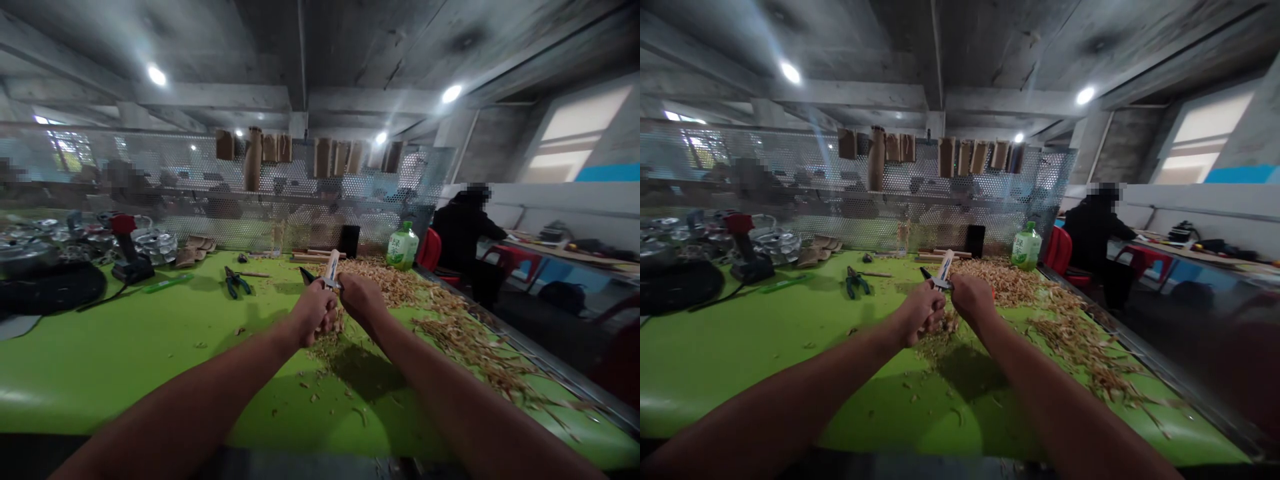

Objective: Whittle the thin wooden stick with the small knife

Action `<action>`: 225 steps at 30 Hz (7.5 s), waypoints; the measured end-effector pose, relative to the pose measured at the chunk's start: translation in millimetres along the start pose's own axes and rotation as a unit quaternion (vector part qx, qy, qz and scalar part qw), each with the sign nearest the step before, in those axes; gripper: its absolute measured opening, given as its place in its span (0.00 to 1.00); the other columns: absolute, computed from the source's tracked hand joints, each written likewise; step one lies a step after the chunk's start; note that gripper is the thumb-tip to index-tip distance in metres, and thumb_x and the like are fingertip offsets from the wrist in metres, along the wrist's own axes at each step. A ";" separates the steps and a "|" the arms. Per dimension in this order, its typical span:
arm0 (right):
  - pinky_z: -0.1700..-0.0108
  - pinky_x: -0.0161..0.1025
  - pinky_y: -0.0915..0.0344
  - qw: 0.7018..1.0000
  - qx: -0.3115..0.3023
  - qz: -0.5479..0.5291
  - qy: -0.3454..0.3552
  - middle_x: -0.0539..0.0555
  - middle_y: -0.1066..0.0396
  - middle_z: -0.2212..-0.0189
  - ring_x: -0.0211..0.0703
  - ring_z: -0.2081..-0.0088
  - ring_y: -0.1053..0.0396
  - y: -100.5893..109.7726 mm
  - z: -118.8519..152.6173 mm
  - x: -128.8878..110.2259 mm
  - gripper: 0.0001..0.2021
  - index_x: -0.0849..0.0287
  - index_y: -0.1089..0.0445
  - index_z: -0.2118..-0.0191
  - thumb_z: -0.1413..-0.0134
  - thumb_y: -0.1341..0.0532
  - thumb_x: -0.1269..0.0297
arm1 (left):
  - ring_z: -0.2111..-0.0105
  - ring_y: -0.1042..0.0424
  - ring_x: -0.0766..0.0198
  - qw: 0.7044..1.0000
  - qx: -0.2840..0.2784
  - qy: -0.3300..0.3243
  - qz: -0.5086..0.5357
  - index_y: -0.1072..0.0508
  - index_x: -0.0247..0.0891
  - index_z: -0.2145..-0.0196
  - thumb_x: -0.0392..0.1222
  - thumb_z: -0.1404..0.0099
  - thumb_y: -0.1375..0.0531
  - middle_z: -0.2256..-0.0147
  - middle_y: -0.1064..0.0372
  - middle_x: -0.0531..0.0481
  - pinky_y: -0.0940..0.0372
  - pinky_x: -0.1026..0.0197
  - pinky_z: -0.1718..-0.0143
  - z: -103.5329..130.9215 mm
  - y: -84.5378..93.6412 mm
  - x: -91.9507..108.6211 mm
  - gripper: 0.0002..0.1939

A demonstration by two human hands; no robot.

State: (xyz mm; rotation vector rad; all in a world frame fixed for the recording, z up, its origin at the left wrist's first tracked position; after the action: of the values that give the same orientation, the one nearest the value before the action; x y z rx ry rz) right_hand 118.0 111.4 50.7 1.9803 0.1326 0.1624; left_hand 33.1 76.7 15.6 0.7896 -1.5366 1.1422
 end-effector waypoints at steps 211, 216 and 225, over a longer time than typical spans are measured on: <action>0.67 0.34 0.45 0.996 0.019 -0.087 0.005 0.55 0.23 0.65 0.43 0.65 0.29 -15.0 -7.8 13.1 0.13 0.54 0.28 0.56 0.42 0.48 0.65 | 0.85 0.38 0.72 0.999 -0.038 -0.006 -0.034 0.38 0.39 0.63 0.33 0.46 0.45 0.75 0.37 0.55 0.34 0.65 0.82 -8.4 8.4 -4.3 0.12; 0.65 0.34 0.45 0.998 0.009 -0.064 0.028 0.55 0.23 0.63 0.42 0.63 0.28 -11.1 -2.2 4.3 0.14 0.52 0.29 0.55 0.40 0.50 0.66 | 0.89 0.49 0.77 0.997 -0.027 -0.027 -0.073 0.39 0.40 0.61 0.35 0.45 0.45 0.77 0.43 0.60 0.46 0.71 0.89 -10.5 11.0 0.1 0.12; 0.62 0.35 0.42 0.999 0.037 -0.007 0.003 0.58 0.25 0.60 0.44 0.61 0.29 -6.8 -6.2 10.8 0.16 0.56 0.31 0.50 0.37 0.52 0.64 | 0.89 0.52 0.77 0.997 -0.005 -0.028 -0.076 0.43 0.41 0.66 0.35 0.44 0.47 0.79 0.48 0.62 0.53 0.72 0.90 -2.8 5.0 2.0 0.08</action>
State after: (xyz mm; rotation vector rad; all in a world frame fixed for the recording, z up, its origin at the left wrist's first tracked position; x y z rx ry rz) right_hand 127.4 121.5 47.5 2.0517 0.1575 0.1561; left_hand 29.0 81.0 16.2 0.9213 -1.4993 1.0075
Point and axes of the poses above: each hand's wrist, its own z-axis away from the middle knuckle, its own y-axis out of the back of the hand, x = y × z, the point moved 9 cm from there along -z, towards the middle knuckle
